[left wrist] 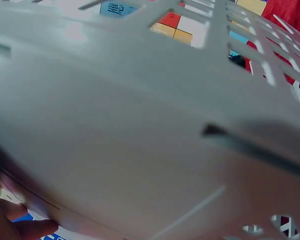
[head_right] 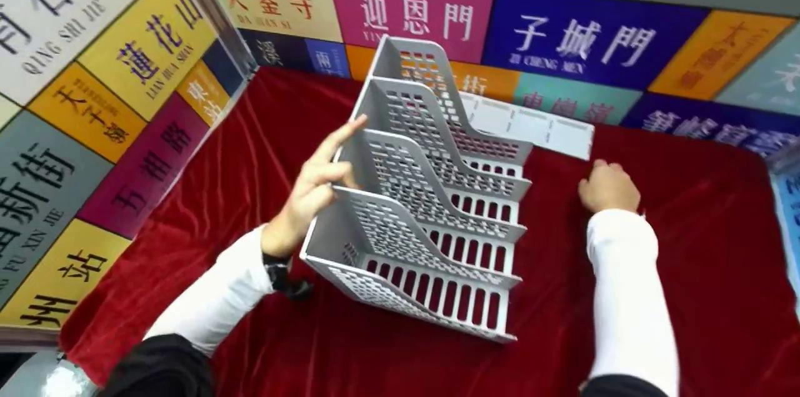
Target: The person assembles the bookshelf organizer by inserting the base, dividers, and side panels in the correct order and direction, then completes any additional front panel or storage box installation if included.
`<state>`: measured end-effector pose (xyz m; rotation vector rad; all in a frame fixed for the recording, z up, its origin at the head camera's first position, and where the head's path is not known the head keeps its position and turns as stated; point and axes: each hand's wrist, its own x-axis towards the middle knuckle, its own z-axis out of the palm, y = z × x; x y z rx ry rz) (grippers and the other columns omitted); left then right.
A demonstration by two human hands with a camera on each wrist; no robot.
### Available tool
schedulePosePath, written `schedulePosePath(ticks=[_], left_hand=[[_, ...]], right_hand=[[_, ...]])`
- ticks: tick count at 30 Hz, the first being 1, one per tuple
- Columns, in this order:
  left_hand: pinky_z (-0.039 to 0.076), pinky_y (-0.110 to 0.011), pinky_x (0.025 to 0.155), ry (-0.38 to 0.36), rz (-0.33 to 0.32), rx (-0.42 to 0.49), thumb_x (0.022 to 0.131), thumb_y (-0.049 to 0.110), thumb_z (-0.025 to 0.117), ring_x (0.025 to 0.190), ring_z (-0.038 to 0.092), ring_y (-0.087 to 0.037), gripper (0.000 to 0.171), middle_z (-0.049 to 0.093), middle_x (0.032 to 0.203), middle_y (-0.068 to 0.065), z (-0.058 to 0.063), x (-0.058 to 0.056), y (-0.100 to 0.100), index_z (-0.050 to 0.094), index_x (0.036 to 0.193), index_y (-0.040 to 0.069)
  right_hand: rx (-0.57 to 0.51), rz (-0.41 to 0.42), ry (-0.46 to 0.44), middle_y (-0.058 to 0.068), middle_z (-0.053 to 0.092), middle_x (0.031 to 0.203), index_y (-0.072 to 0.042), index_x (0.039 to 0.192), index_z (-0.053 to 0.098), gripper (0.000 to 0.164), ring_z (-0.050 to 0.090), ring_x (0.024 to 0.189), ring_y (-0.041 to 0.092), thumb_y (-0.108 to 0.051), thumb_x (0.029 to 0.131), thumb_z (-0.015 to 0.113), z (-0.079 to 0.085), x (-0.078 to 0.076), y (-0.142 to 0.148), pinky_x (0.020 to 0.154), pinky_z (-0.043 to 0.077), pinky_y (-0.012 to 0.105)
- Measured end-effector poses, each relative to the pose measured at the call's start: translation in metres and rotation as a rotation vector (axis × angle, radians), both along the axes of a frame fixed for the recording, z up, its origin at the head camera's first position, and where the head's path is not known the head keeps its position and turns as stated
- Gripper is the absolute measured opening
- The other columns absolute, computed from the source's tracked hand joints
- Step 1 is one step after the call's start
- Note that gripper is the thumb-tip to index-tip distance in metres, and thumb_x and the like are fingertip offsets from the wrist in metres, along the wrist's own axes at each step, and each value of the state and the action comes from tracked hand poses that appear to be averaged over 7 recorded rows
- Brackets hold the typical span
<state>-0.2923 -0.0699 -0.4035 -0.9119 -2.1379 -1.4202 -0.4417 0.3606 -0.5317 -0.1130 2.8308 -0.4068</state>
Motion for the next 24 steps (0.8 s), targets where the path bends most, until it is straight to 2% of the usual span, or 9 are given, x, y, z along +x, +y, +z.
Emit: schedulePosePath(ticks=[2, 6, 9, 11, 15, 18, 24], left_hand=[[0.013, -0.043, 0.115, 0.003, -0.003, -0.005, 0.063, 0.004, 0.034, 0.136, 0.022, -0.034, 0.022, 0.035, 0.140, -0.023, -0.001, -0.001, 0.001, 0.056, 0.059, 0.004], [0.012, -0.042, 0.116, -0.003, -0.006, -0.035, 0.062, 0.003, 0.033, 0.137, 0.021, -0.034, 0.023, 0.036, 0.140, -0.021, -0.001, 0.001, 0.004, 0.056, 0.059, 0.005], [0.011, -0.041, 0.116, -0.008, 0.005, -0.068, 0.063, 0.004, 0.033, 0.137, 0.019, -0.034, 0.023, 0.036, 0.140, -0.020, 0.000, 0.002, 0.003, 0.056, 0.059, 0.006], [0.011, -0.041, 0.116, -0.007, 0.007, -0.078, 0.063, 0.005, 0.032, 0.137, 0.019, -0.034, 0.024, 0.037, 0.140, -0.019, 0.001, 0.002, 0.002, 0.056, 0.059, 0.006], [0.010, -0.041, 0.116, 0.009, -0.002, -0.087, 0.062, 0.005, 0.033, 0.136, 0.021, -0.035, 0.021, 0.037, 0.139, -0.020, 0.002, 0.001, 0.001, 0.054, 0.058, 0.006], [0.009, -0.042, 0.116, 0.014, -0.003, -0.090, 0.062, 0.004, 0.033, 0.136, 0.023, -0.036, 0.020, 0.038, 0.139, -0.021, 0.002, 0.000, 0.000, 0.053, 0.058, 0.007], [0.010, -0.043, 0.116, -0.003, 0.018, -0.113, 0.062, 0.007, 0.033, 0.137, 0.020, -0.033, 0.021, 0.037, 0.140, -0.019, 0.002, -0.001, -0.008, 0.053, 0.057, 0.008]], right_hand=[[0.021, -0.002, 0.027, 0.036, 0.030, 0.132, 0.005, 0.133, 0.029, 0.060, 0.033, 0.113, 0.054, -0.032, 0.087, 0.044, -0.005, -0.012, -0.006, 0.084, 0.035, 0.067], [0.029, -0.016, 0.099, 0.035, 0.023, 0.137, 0.003, 0.131, 0.029, 0.050, 0.027, 0.120, 0.052, -0.017, 0.086, 0.039, -0.013, -0.026, -0.015, 0.082, 0.034, 0.069], [0.007, -0.020, 0.144, 0.035, 0.021, 0.137, 0.002, 0.131, 0.028, 0.053, 0.023, 0.123, 0.050, -0.009, 0.081, 0.041, -0.018, -0.040, -0.024, 0.083, 0.033, 0.069], [-0.011, -0.013, 0.160, 0.036, 0.017, 0.139, 0.003, 0.132, 0.027, 0.058, 0.019, 0.127, 0.050, -0.006, 0.078, 0.044, -0.021, -0.049, -0.029, 0.088, 0.030, 0.068], [-0.020, -0.005, 0.151, 0.036, 0.008, 0.142, 0.006, 0.133, 0.024, 0.064, 0.010, 0.131, 0.049, -0.003, 0.074, 0.047, -0.026, -0.061, -0.036, 0.098, 0.021, 0.066], [-0.015, -0.011, 0.110, 0.036, 0.001, 0.142, 0.005, 0.135, 0.020, 0.066, 0.004, 0.133, 0.049, -0.002, 0.075, 0.046, -0.028, -0.066, -0.037, 0.100, 0.016, 0.066], [-0.031, 0.007, 0.077, 0.035, 0.000, 0.143, 0.004, 0.137, 0.017, 0.069, 0.003, 0.134, 0.048, -0.001, 0.075, 0.046, -0.035, -0.074, -0.048, 0.099, 0.017, 0.067]])
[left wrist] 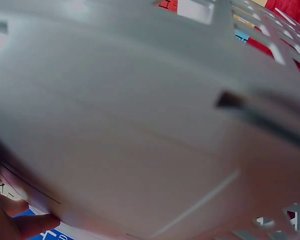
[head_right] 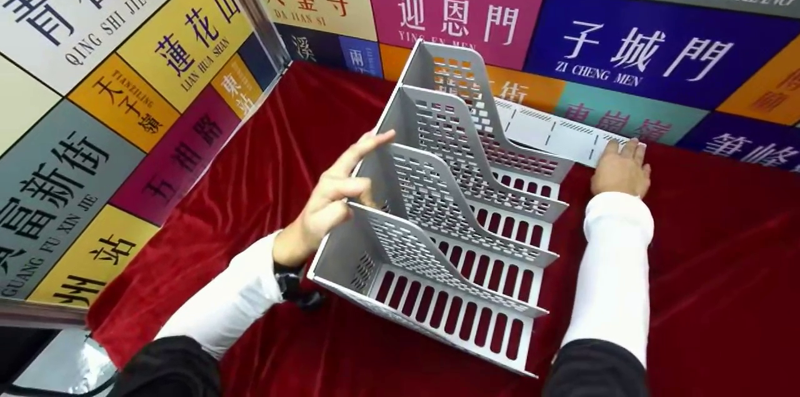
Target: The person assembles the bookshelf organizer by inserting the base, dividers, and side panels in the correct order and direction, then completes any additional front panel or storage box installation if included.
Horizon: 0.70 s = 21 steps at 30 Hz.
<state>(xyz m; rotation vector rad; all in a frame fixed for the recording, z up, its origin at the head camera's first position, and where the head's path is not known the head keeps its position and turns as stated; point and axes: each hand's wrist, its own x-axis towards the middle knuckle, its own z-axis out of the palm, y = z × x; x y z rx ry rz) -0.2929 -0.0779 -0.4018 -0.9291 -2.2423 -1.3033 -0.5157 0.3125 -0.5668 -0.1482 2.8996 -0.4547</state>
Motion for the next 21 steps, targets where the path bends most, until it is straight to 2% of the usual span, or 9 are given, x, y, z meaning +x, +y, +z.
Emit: schedulePosePath(ticks=[5, 8, 11, 13, 16, 19, 21], left_hand=[[0.009, -0.043, 0.116, 0.024, -0.003, -0.031, 0.063, 0.008, 0.032, 0.136, 0.023, -0.034, 0.022, 0.037, 0.139, -0.020, 0.001, 0.001, -0.003, 0.054, 0.058, 0.008], [0.009, -0.043, 0.116, 0.022, -0.003, -0.044, 0.063, 0.008, 0.032, 0.136, 0.024, -0.034, 0.023, 0.038, 0.139, -0.020, -0.002, 0.002, -0.003, 0.054, 0.058, 0.008], [0.010, -0.043, 0.116, 0.011, 0.002, -0.041, 0.062, 0.008, 0.032, 0.136, 0.023, -0.034, 0.023, 0.038, 0.139, -0.019, -0.003, 0.002, -0.001, 0.054, 0.058, 0.008], [0.010, -0.043, 0.116, 0.008, 0.004, -0.031, 0.062, 0.007, 0.032, 0.136, 0.022, -0.033, 0.023, 0.038, 0.139, -0.019, -0.003, 0.002, 0.000, 0.054, 0.058, 0.008], [0.010, -0.043, 0.116, 0.014, 0.011, -0.022, 0.062, 0.007, 0.031, 0.136, 0.023, -0.033, 0.023, 0.038, 0.139, -0.019, -0.002, 0.001, 0.000, 0.053, 0.058, 0.008], [0.010, -0.043, 0.116, 0.022, 0.015, -0.018, 0.061, 0.007, 0.031, 0.136, 0.023, -0.034, 0.022, 0.039, 0.139, -0.019, -0.001, 0.000, 0.000, 0.053, 0.057, 0.008], [0.010, -0.043, 0.116, 0.027, 0.016, -0.019, 0.061, 0.007, 0.031, 0.136, 0.023, -0.033, 0.022, 0.039, 0.139, -0.019, 0.000, -0.001, 0.000, 0.053, 0.057, 0.008]], right_hand=[[0.006, 0.039, 0.030, 0.035, 0.012, 0.140, 0.004, 0.133, 0.022, 0.063, 0.022, 0.118, 0.057, -0.001, 0.074, 0.045, -0.007, 0.003, -0.003, 0.088, 0.028, 0.069], [0.005, 0.100, 0.011, 0.036, 0.024, 0.131, 0.007, 0.127, 0.026, 0.056, 0.029, 0.107, 0.058, 0.001, 0.074, 0.045, -0.013, 0.007, -0.002, 0.084, 0.030, 0.069], [0.021, 0.142, 0.016, 0.036, 0.032, 0.119, 0.007, 0.118, 0.033, 0.047, 0.034, 0.104, 0.055, 0.002, 0.073, 0.046, -0.015, 0.008, 0.002, 0.078, 0.032, 0.068], [0.040, 0.144, 0.043, 0.036, 0.036, 0.115, 0.006, 0.116, 0.035, 0.042, 0.037, 0.098, 0.057, 0.001, 0.075, 0.045, -0.015, 0.007, 0.005, 0.073, 0.033, 0.067], [0.107, 0.165, 0.138, 0.036, 0.040, 0.109, 0.008, 0.115, 0.039, 0.041, 0.040, 0.091, 0.057, -0.003, 0.076, 0.047, -0.016, 0.005, 0.005, 0.066, 0.033, 0.063], [0.149, 0.199, 0.177, 0.034, 0.043, 0.101, 0.011, 0.110, 0.047, 0.040, 0.041, 0.091, 0.054, -0.009, 0.076, 0.050, -0.017, 0.002, 0.006, 0.065, 0.031, 0.059], [0.149, 0.203, 0.163, 0.034, 0.042, 0.100, 0.011, 0.105, 0.050, 0.038, 0.040, 0.093, 0.053, -0.014, 0.076, 0.051, -0.016, 0.001, 0.007, 0.070, 0.031, 0.060]])
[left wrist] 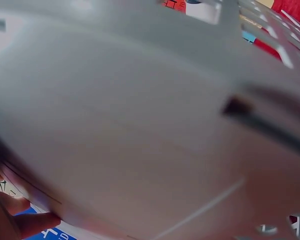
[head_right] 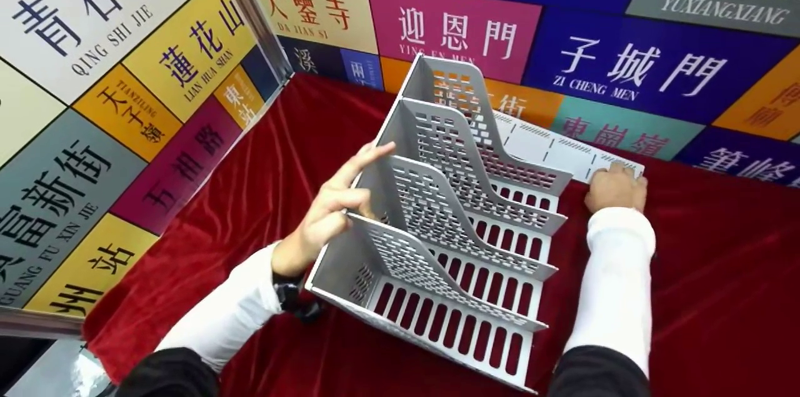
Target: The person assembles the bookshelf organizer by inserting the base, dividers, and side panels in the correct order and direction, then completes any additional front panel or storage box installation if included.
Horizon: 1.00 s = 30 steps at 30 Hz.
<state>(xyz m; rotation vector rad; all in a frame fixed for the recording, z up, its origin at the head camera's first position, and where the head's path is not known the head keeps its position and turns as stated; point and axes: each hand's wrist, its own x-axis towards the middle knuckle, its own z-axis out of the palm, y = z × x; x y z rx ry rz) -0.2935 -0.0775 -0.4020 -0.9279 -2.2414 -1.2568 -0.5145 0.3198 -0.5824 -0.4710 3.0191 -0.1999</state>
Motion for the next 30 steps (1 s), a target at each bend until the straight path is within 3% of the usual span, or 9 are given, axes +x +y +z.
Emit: schedulePosePath(ticks=[4, 7, 10, 13, 16, 19, 21, 25, 30], left_hand=[[0.011, -0.043, 0.116, -0.001, 0.002, 0.008, 0.061, 0.008, 0.031, 0.137, 0.022, -0.032, 0.023, 0.039, 0.139, -0.018, 0.000, 0.001, 0.001, 0.054, 0.057, 0.008], [0.011, -0.043, 0.116, 0.003, -0.002, 0.016, 0.061, 0.008, 0.031, 0.136, 0.023, -0.032, 0.022, 0.040, 0.138, -0.019, 0.000, 0.000, 0.001, 0.053, 0.057, 0.008], [0.010, -0.043, 0.116, 0.006, -0.004, 0.020, 0.061, 0.008, 0.031, 0.136, 0.023, -0.032, 0.022, 0.040, 0.138, -0.019, 0.000, -0.001, 0.001, 0.052, 0.056, 0.007], [0.010, -0.043, 0.116, 0.009, -0.003, 0.018, 0.060, 0.008, 0.030, 0.136, 0.024, -0.032, 0.021, 0.040, 0.138, -0.019, 0.000, -0.001, 0.000, 0.052, 0.056, 0.007], [0.011, -0.043, 0.116, 0.015, 0.000, 0.014, 0.060, 0.008, 0.030, 0.136, 0.025, -0.032, 0.021, 0.040, 0.138, -0.019, -0.001, -0.002, 0.000, 0.051, 0.056, 0.007], [0.011, -0.043, 0.116, 0.016, -0.012, 0.018, 0.060, 0.008, 0.030, 0.135, 0.027, -0.033, 0.022, 0.041, 0.137, -0.020, -0.003, 0.001, 0.004, 0.052, 0.056, 0.007], [0.011, -0.042, 0.116, 0.007, -0.017, 0.021, 0.061, 0.008, 0.030, 0.135, 0.027, -0.033, 0.022, 0.041, 0.137, -0.019, -0.003, 0.003, 0.006, 0.052, 0.056, 0.007], [0.012, -0.041, 0.116, -0.014, -0.020, 0.020, 0.060, 0.007, 0.031, 0.136, 0.026, -0.032, 0.021, 0.041, 0.138, -0.017, -0.004, 0.006, 0.010, 0.051, 0.056, 0.008], [0.012, -0.040, 0.116, -0.010, -0.018, 0.022, 0.061, 0.006, 0.031, 0.136, 0.025, -0.033, 0.020, 0.041, 0.138, -0.016, -0.003, 0.007, 0.012, 0.051, 0.057, 0.008]], right_hand=[[-0.096, -0.060, -0.109, 0.039, 0.030, 0.121, 0.009, 0.112, 0.042, 0.043, 0.024, 0.116, 0.054, -0.025, 0.086, 0.042, -0.001, -0.002, 0.004, 0.088, 0.020, 0.070], [-0.176, -0.135, -0.190, 0.040, 0.016, 0.132, 0.009, 0.121, 0.031, 0.058, 0.013, 0.125, 0.054, -0.039, 0.089, 0.037, -0.005, -0.003, 0.007, 0.089, 0.017, 0.073], [-0.179, -0.192, -0.214, 0.039, 0.020, 0.127, 0.010, 0.124, 0.026, 0.082, 0.020, 0.117, 0.053, -0.061, 0.083, 0.037, -0.009, -0.005, 0.009, 0.078, 0.026, 0.071], [-0.106, -0.192, -0.217, 0.040, 0.022, 0.116, 0.008, 0.131, 0.020, 0.104, 0.021, 0.105, 0.054, -0.078, 0.073, 0.033, -0.008, -0.008, 0.008, 0.070, 0.027, 0.069], [-0.081, -0.177, -0.270, 0.045, 0.012, 0.125, 0.005, 0.139, 0.007, 0.119, 0.012, 0.114, 0.058, -0.084, 0.066, 0.036, -0.008, -0.010, 0.007, 0.078, 0.019, 0.078], [-0.111, -0.190, -0.322, 0.042, -0.005, 0.137, 0.007, 0.140, 0.000, 0.124, -0.006, 0.127, 0.056, -0.082, 0.064, 0.042, -0.008, -0.001, 0.014, 0.083, 0.004, 0.082], [-0.108, -0.192, -0.303, 0.041, -0.003, 0.139, 0.009, 0.138, 0.004, 0.123, -0.004, 0.129, 0.055, -0.081, 0.065, 0.043, -0.009, 0.006, 0.018, 0.082, 0.001, 0.082], [-0.050, -0.170, -0.162, 0.044, 0.022, 0.125, 0.009, 0.133, 0.017, 0.121, 0.018, 0.114, 0.060, -0.083, 0.061, 0.045, -0.009, 0.022, 0.024, 0.082, 0.008, 0.081], [0.046, -0.178, -0.014, 0.045, 0.026, 0.114, 0.005, 0.134, 0.023, 0.125, 0.023, 0.103, 0.062, -0.084, 0.051, 0.053, 0.003, 0.039, 0.043, 0.077, 0.019, 0.077]])
